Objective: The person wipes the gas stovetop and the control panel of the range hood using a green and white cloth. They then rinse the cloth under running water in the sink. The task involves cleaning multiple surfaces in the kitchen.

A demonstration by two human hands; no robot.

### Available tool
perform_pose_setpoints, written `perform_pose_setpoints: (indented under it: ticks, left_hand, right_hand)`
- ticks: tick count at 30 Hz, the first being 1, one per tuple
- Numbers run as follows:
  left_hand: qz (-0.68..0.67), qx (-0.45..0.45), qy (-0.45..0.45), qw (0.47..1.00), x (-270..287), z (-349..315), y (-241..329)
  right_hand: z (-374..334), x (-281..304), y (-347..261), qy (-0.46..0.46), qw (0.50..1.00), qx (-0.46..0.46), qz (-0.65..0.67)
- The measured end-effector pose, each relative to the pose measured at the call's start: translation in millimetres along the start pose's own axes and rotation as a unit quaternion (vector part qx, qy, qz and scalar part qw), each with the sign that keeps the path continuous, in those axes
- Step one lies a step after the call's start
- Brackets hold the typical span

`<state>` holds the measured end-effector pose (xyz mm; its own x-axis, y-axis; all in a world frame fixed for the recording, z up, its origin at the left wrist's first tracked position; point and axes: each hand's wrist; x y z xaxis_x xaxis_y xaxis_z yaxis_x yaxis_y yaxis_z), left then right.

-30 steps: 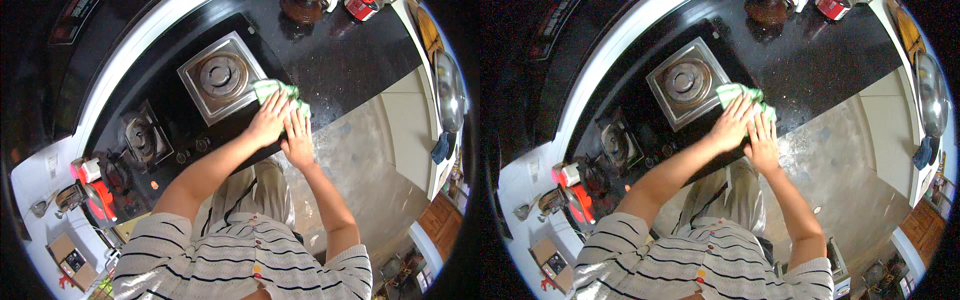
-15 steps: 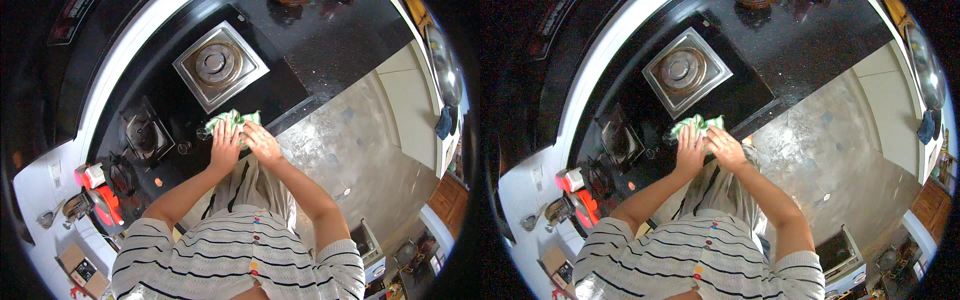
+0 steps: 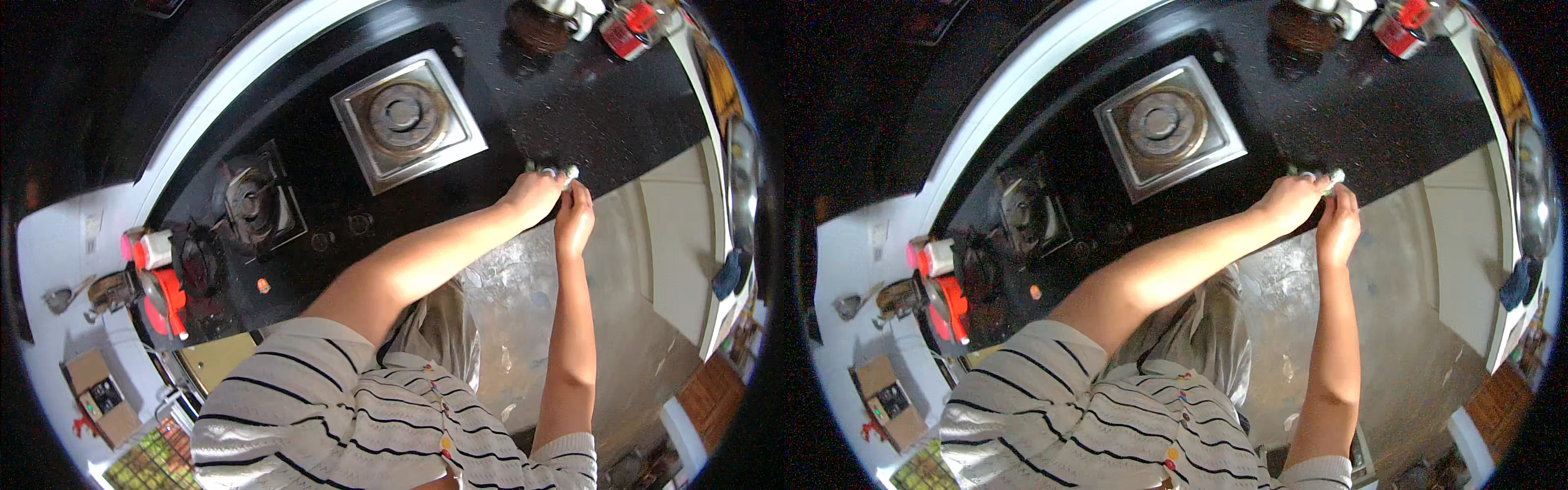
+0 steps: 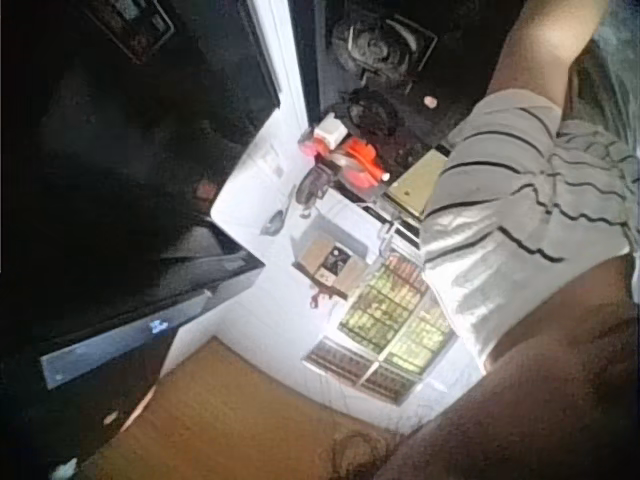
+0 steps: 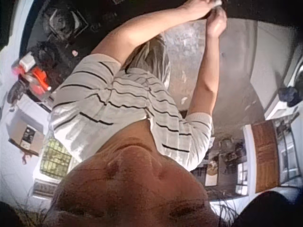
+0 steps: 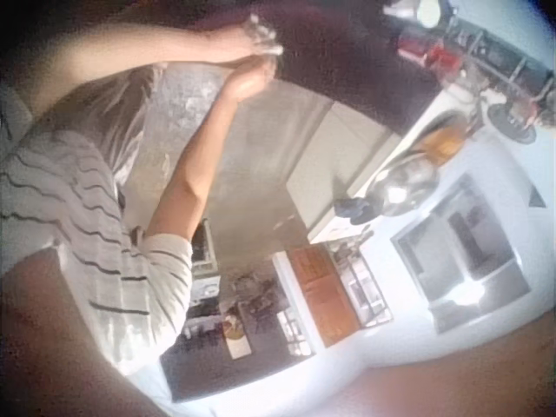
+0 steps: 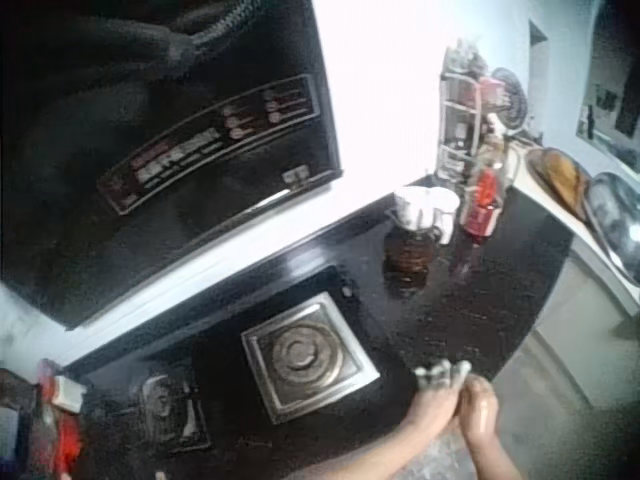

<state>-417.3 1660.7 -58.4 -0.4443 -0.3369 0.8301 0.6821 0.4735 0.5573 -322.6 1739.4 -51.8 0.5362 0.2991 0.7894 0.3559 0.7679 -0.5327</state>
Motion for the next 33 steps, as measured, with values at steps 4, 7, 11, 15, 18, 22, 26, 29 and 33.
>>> perform_pose_setpoints:
  ticks: [4, 7, 11, 15, 18, 22, 26, 29, 33]
  left_hand:
    - [-0.074, 0.1, -0.009, 0.992, 98.5, -48.6, -56.6]
    - [0.066, 0.158, 0.048, 0.984, 186.9, -79.7, -118.5]
    - [0.146, 0.117, 0.172, 0.967, 228.7, -96.3, -240.4]
    - [0.177, 0.276, 0.084, 0.941, 176.5, -128.1, -319.4]
    - [0.206, 0.221, 0.047, 0.952, 158.6, -155.8, -318.4]
    - [0.121, 0.166, -0.044, 0.978, 156.6, -201.7, -261.9]
    - [0.08, 0.138, -0.083, 0.984, 160.5, -196.9, -263.4]
    - [0.12, 0.086, -0.044, 0.988, 169.3, -162.6, -304.8]
    - [0.191, 0.064, -0.024, 0.979, 178.1, -145.1, -295.8]
  right_hand:
    - [14.3, -19.4, -102.2, 0.008, 0.991, 0.091, 0.101]
    - [44.1, -67.7, -196.5, -0.018, 0.974, 0.146, 0.171]
    - [89.3, -168.7, -283.3, -0.023, 0.956, 0.282, 0.079]
    - [66.2, -255.4, -304.8, -0.211, 0.912, 0.351, 0.019]
    - [38.2, -246.4, -283.5, -0.239, 0.905, 0.351, 0.025]
    - [-25.8, -210.7, -233.5, -0.199, 0.896, 0.397, 0.014]
    - [-37.3, -198.2, -238.6, -0.148, 0.918, 0.367, 0.018]
    - [-6.7, -226.3, -264.3, -0.126, 0.943, 0.308, -0.021]
    - [-22.4, -228.9, -254.1, -0.092, 0.946, 0.309, -0.043]
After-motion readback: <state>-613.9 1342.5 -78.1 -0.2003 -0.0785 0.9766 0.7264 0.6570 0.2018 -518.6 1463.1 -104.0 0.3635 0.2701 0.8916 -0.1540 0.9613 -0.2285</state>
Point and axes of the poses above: each hand's wrist, its own z-axis towards the middle knuckle, its own x-axis out of the back of the hand, y = z × x, and after that the axes turned 6 degrees about x, right-handed
